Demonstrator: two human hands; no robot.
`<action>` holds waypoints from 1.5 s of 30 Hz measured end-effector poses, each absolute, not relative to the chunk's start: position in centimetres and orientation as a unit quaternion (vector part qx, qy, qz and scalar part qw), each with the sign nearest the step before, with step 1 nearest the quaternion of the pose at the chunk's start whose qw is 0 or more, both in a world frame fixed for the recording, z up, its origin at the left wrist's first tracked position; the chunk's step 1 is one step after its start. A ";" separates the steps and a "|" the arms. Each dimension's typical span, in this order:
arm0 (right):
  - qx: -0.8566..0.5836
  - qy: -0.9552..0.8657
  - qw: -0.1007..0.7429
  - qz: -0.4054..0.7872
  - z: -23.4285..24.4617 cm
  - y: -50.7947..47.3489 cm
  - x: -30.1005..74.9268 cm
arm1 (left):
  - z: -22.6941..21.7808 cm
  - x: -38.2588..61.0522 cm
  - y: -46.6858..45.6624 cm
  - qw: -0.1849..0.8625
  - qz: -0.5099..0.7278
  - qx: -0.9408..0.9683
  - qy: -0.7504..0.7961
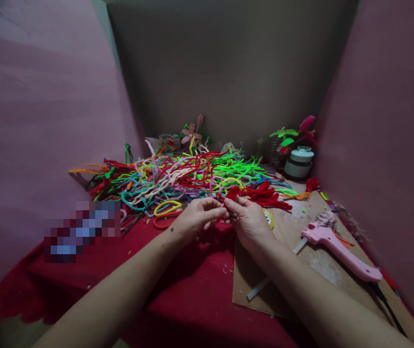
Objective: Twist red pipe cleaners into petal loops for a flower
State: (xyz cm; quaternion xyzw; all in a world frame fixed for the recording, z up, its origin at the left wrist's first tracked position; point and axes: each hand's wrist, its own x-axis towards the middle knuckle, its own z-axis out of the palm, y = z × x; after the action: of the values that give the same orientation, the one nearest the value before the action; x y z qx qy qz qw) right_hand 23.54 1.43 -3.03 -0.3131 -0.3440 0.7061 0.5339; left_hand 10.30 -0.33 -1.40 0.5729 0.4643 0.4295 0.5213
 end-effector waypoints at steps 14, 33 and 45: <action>-0.402 -0.477 0.558 0.548 -3.1 0.7 23.7 | -1.7 11.0 -1.3 0.700 0.391 0.444 0.400; -0.431 -0.383 0.572 0.584 -3.6 1.3 24.0 | -2.0 11.0 -1.1 0.696 0.355 0.476 0.404; -0.427 -0.376 0.562 0.601 -3.5 0.7 23.7 | -2.0 12.1 -1.6 0.706 0.350 0.432 0.439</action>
State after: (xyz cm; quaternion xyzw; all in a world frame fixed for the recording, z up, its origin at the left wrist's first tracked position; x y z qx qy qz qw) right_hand 23.71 0.66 -3.46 -0.4274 -0.3757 0.6006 0.5616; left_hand 12.07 -1.57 -1.96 0.4317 0.4385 0.3497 0.7064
